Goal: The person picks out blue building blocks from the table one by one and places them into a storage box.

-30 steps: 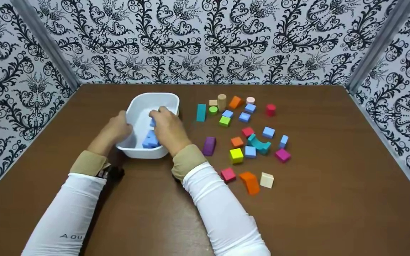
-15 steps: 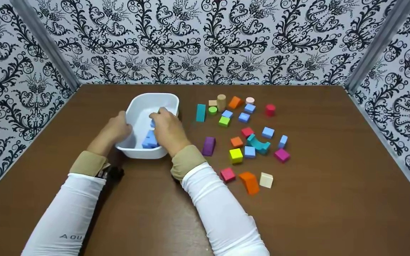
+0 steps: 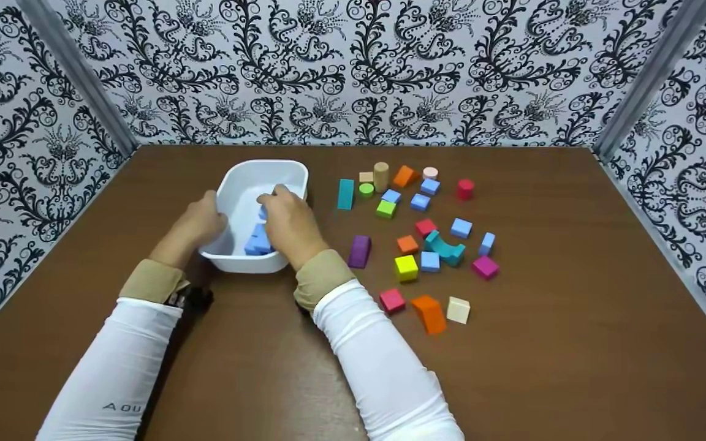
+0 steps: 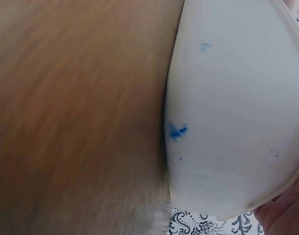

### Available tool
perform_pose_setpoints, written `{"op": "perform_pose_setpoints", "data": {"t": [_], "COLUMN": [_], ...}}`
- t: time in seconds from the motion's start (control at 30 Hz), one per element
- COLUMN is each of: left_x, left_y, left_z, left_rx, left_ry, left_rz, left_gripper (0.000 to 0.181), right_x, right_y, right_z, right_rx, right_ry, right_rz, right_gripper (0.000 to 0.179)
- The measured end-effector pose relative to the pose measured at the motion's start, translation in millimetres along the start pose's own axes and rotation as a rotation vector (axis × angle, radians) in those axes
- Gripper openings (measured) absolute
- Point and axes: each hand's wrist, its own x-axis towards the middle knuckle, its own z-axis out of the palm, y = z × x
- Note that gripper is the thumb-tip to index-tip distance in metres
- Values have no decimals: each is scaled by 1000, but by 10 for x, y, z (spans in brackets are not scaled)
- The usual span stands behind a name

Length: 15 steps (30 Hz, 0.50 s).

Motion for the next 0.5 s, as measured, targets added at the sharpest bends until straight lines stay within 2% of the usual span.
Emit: {"op": "perform_pose_setpoints", "data": {"t": [0.5], "left_x": [7], "left_y": [-4], "left_z": [-9], "left_rx": [-3], "left_ry": [-11], "left_rz": [-3], "left_gripper": [57], "right_x": [11], "right_y": [16], "right_z": [3], "right_rx": [22], "right_ry": [-9], "right_rz": [19], "right_gripper": [35]}}
